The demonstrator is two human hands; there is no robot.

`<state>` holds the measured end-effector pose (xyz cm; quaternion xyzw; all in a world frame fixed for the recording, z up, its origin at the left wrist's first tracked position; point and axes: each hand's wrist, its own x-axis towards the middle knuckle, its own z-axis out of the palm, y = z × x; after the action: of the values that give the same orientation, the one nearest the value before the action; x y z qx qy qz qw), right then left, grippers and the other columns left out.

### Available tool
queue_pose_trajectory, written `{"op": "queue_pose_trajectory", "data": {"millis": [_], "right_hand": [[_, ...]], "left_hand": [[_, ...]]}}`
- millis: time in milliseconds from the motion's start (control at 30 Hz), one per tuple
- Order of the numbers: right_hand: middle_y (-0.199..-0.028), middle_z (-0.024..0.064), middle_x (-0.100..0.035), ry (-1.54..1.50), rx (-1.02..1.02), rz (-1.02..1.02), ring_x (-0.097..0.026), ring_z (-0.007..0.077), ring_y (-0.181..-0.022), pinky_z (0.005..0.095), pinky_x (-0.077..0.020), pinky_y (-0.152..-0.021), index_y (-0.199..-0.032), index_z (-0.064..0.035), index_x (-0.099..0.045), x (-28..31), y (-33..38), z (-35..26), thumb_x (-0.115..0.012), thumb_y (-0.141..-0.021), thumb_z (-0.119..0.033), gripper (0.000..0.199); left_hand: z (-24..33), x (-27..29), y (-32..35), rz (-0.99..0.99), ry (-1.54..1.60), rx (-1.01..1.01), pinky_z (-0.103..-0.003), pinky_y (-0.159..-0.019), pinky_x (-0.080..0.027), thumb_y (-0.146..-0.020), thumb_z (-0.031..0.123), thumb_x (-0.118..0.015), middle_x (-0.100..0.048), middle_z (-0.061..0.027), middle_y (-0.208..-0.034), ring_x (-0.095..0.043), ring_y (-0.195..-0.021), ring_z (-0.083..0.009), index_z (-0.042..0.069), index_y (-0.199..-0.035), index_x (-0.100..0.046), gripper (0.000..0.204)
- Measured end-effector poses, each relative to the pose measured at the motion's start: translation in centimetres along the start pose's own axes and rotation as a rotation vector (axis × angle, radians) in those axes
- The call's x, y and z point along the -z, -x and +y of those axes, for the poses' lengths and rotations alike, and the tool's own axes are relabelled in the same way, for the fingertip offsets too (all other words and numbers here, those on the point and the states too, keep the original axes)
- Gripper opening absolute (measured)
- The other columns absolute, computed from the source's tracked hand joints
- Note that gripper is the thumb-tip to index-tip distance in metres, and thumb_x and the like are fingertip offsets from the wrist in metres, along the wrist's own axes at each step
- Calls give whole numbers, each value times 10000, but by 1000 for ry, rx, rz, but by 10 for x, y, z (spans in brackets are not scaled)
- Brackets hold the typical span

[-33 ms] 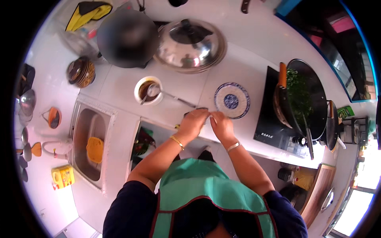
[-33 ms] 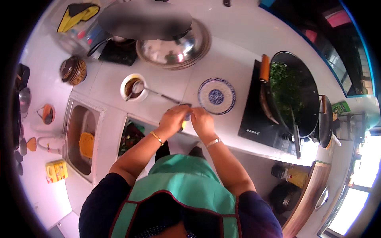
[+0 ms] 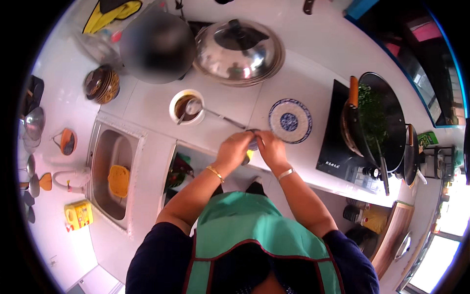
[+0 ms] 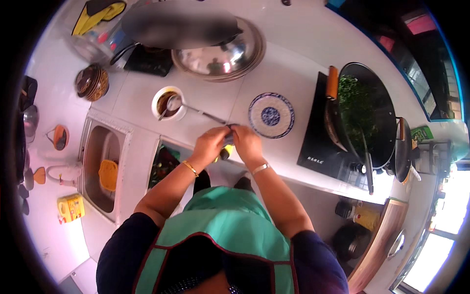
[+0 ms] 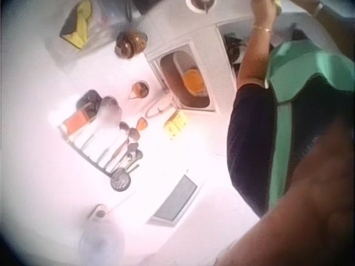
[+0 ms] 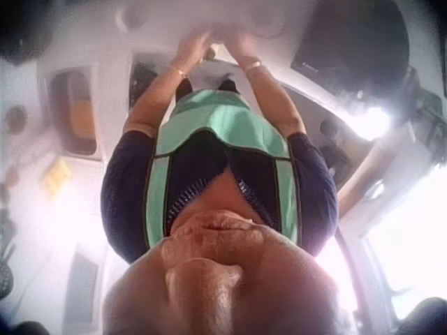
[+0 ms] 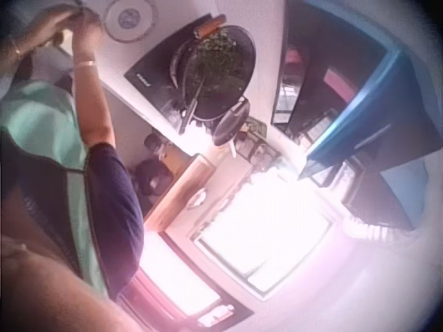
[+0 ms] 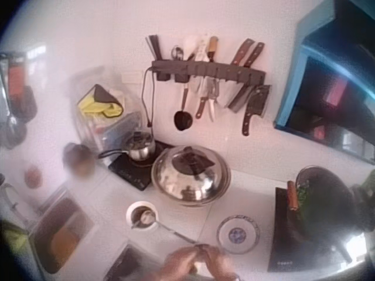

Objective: The person stir-fries greens in a wok using a spatula, transfers the cooked vegetables into a bowl, and then places the empty wok into the sink.

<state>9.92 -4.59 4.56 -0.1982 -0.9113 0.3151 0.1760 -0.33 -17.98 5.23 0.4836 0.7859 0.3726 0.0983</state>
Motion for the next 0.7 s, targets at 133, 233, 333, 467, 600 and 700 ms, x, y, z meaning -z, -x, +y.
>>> {"op": "queue_pose_trajectory", "data": {"millis": [133, 233, 333, 467, 600, 700], "right_hand": [[-1031, 124, -636, 116, -10, 40, -602, 327, -945, 407, -499, -784, -1035, -67, -610, -43, -25, -6, -625, -814, -117, 227], [-1059, 121, -617, 100, -30, -11, -577, 319, -998, 402, -484, -829, -1058, -69, -595, -57, -5, -21, -631, -804, -134, 265], [-1146, 127, -570, 248, 9, -45, -520, 326, -1101, 401, -454, -907, -1102, -81, -587, -65, 22, -54, -638, -783, -132, 327], [-1279, 134, -490, 365, -25, -75, -414, 356, -1230, 418, -412, -984, -1127, -100, -608, -85, 30, -33, -641, -728, -89, 401], [-1167, 137, -579, -14, -185, -42, -519, 324, -1128, 410, -431, -973, -1067, -84, -637, -67, 32, -10, -585, -674, -7, 404], [-1027, 140, -640, -143, -315, 145, -613, 284, -961, 357, -480, -860, -1061, -42, -642, -47, 39, -11, -617, -728, -15, 335]], "left_hand": [[-55, 11, 37, 58, 283, 439, -347, -772, -520, -834, 60, -551, -670, -129, -990, -655, -920, -262, 31, -1086, -605, 259], [-84, -9, 32, 184, 629, 677, -262, -818, -501, -886, 74, -574, -658, -111, -1063, -636, -960, -158, -22, -1146, -568, 278], [-102, -29, 7, 304, 945, 834, -255, -845, -475, -902, 132, -581, -620, -72, -1077, -592, -958, -141, -29, -1237, -505, 379], [-94, -35, -21, 210, 1192, 852, -305, -809, -468, -905, 163, -586, -573, -30, -1034, -569, -982, -138, 43, -1140, -506, 275], [-87, -30, -33, 244, 1198, 886, -307, -786, -495, -926, 167, -551, -588, -36, -1040, -602, -956, -166, 92, -1030, -501, 137], [-72, -18, -29, 295, 1235, 861, -285, -734, -491, -935, 154, -519, -613, -48, -1005, -605, -906, -147, 88, -1020, -485, 113]]}}
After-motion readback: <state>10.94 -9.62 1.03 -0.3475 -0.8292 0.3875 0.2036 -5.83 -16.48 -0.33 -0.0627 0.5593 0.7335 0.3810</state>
